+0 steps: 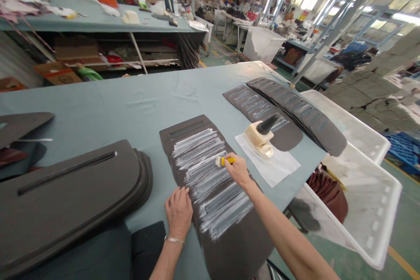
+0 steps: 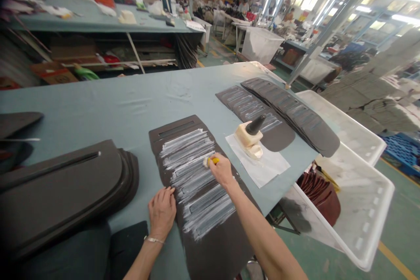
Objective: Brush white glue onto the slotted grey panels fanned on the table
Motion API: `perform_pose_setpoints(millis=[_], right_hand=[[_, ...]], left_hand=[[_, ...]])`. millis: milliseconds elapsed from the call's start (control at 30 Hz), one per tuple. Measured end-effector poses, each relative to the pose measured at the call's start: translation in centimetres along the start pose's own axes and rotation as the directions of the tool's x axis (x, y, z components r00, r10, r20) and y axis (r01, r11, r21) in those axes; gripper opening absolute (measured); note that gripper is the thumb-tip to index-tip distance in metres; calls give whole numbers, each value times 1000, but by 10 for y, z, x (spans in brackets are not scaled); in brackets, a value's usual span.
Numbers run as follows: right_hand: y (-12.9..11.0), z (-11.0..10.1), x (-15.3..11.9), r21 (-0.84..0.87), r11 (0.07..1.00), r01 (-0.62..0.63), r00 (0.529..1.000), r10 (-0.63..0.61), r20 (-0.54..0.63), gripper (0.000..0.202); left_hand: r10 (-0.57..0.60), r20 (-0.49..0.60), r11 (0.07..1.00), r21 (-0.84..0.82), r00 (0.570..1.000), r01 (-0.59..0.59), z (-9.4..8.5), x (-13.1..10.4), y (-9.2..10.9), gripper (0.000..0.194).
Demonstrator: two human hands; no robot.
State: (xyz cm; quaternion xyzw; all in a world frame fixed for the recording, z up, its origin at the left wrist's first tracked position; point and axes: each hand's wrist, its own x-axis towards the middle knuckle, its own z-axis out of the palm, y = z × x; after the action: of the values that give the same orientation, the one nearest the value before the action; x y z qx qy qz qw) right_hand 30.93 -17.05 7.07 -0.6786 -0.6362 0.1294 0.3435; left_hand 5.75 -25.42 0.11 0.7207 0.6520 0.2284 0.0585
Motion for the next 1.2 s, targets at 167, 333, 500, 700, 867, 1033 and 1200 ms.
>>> perform_pose_setpoints(millis=[167, 333, 500, 700, 867, 1033, 1200], right_hand=[[23, -19, 8, -81, 986, -143, 989, 139, -58, 20], [-11, -10, 15, -33, 993, -114, 987, 109, -117, 18], [-82, 54, -12, 287, 953, 93, 976, -144, 163, 15], [-14, 27, 11, 186, 981, -50, 994, 30, 106, 19], [35, -23, 31, 8, 989, -146, 978, 145, -152, 23], [17, -11, 23, 37, 997, -64, 998, 64, 6, 22], [17, -11, 21, -15, 999, -53, 998, 52, -29, 21]], left_hand=[[7, -2, 1000, -6, 1000, -7, -4, -1, 2, 26], [-94, -17, 995, -15, 995, 94, -10, 14, 8, 20], [-78, -46, 997, -3, 996, 78, -9, 34, 6, 25], [-8, -31, 999, 42, 999, 9, -6, 35, 0, 26], [-25, -44, 999, 44, 999, 27, -5, 33, 2, 26], [-32, -37, 998, 43, 999, 34, -5, 34, 3, 28], [-44, -43, 998, 34, 998, 46, -5, 33, 4, 28]])
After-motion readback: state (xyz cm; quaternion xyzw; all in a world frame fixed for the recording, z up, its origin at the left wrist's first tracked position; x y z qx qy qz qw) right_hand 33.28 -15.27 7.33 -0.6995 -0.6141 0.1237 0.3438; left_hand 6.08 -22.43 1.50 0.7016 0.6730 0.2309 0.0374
